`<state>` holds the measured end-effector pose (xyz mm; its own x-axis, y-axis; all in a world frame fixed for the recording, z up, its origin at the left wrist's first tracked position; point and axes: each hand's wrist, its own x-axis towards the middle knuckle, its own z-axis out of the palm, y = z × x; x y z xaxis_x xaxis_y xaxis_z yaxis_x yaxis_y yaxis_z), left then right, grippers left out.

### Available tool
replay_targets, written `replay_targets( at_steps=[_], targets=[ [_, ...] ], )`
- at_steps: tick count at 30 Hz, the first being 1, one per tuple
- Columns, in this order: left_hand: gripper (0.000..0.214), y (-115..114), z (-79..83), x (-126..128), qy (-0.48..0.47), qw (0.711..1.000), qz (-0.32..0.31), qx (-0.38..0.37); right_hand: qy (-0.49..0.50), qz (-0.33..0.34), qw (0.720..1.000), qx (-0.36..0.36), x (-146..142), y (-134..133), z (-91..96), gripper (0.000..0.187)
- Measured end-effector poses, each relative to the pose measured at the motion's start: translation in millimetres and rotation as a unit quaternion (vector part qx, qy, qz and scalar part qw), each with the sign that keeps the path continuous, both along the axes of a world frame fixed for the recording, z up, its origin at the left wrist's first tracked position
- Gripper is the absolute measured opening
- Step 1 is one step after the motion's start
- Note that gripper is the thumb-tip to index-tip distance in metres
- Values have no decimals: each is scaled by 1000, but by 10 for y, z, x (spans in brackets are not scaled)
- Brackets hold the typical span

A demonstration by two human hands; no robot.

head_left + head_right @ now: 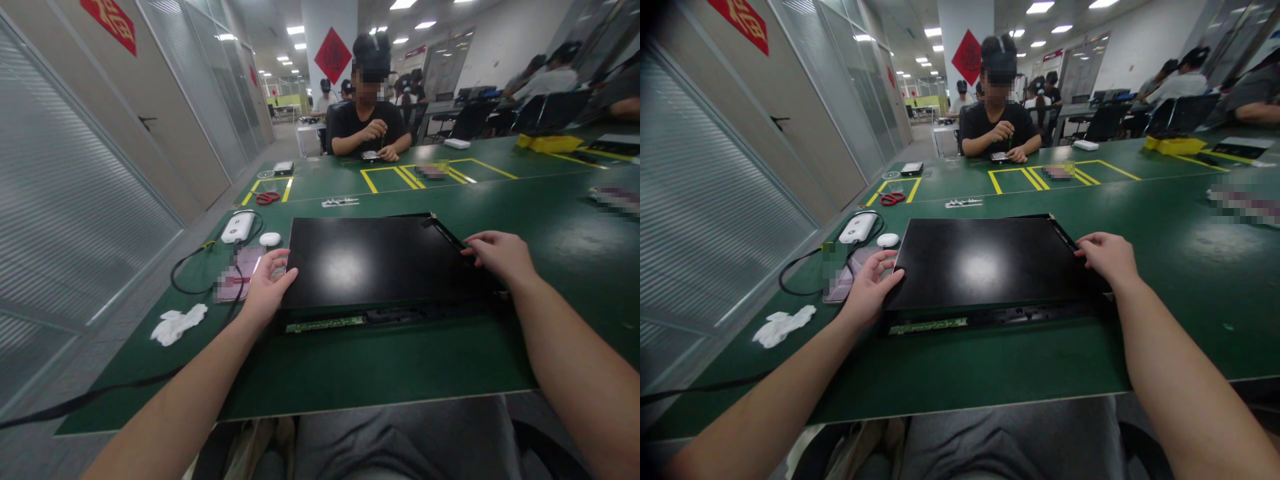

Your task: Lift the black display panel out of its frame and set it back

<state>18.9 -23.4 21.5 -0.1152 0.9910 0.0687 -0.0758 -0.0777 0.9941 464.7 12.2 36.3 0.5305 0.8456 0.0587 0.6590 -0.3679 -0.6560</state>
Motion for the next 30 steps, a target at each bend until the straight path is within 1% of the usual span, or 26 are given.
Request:
replay_targets(
  at_steps=[5, 10, 13, 18, 23, 30],
  targets=[
    [60, -4, -22, -7, 28, 1000, -10, 2, -4, 1, 1000, 5, 20, 5, -1, 23],
    [59, 1, -28, -8, 62, 998, 6, -6, -7, 0, 1000, -7, 40, 15, -19, 23],
    [59, 0, -32, -2, 66, 998, 18, -15, -6, 1, 1000, -14, 47, 14, -17, 23],
    [58, -17, -5, 16, 81, 996, 29, -6, -8, 2, 1000, -15, 44, 14, -2, 23],
    [59, -5, 6, 12, 56, 998, 8, -21, -6, 0, 1000, -27, 30, 17, 15, 21],
    [59, 6, -21, -5, 46, 999, 10, -12, -8, 4, 1000, -26, 68, 25, -17, 23]
  ],
)
